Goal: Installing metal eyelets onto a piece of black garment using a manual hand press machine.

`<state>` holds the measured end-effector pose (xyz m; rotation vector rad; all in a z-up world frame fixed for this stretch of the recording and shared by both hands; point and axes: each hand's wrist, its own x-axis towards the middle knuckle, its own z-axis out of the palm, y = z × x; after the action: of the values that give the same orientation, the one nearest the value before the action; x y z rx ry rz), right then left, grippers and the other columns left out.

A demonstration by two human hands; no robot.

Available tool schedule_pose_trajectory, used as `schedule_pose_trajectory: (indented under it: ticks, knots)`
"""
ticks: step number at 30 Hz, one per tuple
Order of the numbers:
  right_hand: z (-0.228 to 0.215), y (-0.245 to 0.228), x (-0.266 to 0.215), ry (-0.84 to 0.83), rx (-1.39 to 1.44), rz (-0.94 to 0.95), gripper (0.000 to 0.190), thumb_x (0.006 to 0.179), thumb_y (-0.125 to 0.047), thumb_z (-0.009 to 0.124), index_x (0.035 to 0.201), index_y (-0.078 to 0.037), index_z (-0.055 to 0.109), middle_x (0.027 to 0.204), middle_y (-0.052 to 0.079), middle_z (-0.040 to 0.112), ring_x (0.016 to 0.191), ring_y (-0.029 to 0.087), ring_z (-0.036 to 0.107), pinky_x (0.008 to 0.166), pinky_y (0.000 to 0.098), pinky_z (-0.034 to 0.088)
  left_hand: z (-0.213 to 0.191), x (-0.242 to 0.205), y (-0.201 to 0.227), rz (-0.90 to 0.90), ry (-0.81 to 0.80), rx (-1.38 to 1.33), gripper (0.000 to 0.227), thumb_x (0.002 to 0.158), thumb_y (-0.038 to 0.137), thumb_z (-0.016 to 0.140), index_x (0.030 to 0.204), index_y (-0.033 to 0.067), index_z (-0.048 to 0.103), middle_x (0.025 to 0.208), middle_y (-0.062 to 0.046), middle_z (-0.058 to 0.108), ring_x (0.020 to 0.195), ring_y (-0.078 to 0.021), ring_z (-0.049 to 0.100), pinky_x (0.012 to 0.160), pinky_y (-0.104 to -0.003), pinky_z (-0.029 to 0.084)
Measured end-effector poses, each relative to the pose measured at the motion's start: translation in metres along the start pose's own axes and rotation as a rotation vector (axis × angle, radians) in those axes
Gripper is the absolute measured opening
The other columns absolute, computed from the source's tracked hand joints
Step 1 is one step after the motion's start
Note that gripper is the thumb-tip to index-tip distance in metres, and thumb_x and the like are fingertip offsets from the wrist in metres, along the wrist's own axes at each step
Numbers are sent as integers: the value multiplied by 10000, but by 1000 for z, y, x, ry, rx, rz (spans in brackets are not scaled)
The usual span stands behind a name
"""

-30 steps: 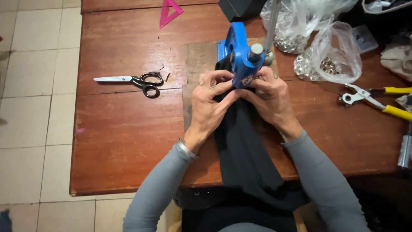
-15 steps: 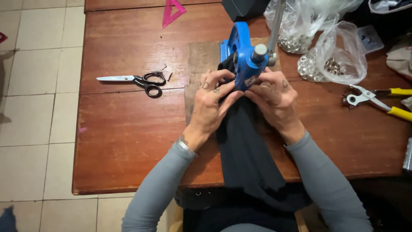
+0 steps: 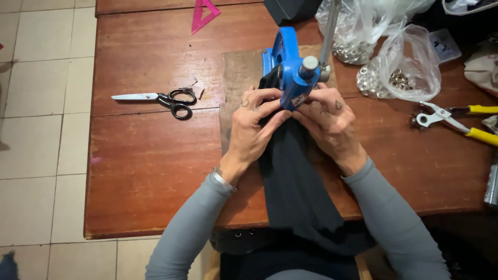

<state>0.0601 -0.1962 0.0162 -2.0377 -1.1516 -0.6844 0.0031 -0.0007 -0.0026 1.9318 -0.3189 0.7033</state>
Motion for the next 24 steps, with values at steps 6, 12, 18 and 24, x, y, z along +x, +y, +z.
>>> schedule_pose_trajectory:
  ticks: [6, 12, 18, 24]
  knots:
    - [3, -1, -2, 15, 32, 28, 263, 859, 1, 867, 1087, -56, 749, 1165, 71, 661, 1099, 310, 665, 1043, 440, 579, 1, -2, 7, -60, -3, -41, 222, 923, 107, 791, 1132, 60, 731, 1209, -80, 686, 1156, -284, 621, 1037, -370, 500]
    - [3, -6, -3, 19, -5, 44, 252, 867, -5, 858, 1091, -58, 754, 1173, 79, 664, 1119, 316, 665, 1012, 426, 574, 7, -7, 12, -99, 30, -19, 242, 952, 92, 762, 1188, 64, 720, 1255, -75, 679, 1149, -279, 617, 1003, -364, 514]
    - [0, -11, -4, -12, -42, 60, 236, 877, -7, 846, 1091, -47, 754, 1178, 81, 659, 1125, 323, 663, 963, 422, 573, 6, -7, 16, -78, 42, 25, 251, 959, 92, 754, 1204, 53, 719, 1298, -82, 671, 1227, -304, 598, 1055, -398, 490]
    - [-4, -20, -5, -55, -143, -15, 276, 902, 0, 802, 1166, -10, 724, 1247, 114, 626, 1179, 360, 626, 1039, 448, 555, 2, -6, 12, -55, 25, 39, 258, 925, 130, 788, 1154, 34, 719, 1325, -83, 669, 1246, -313, 599, 1079, -394, 496]
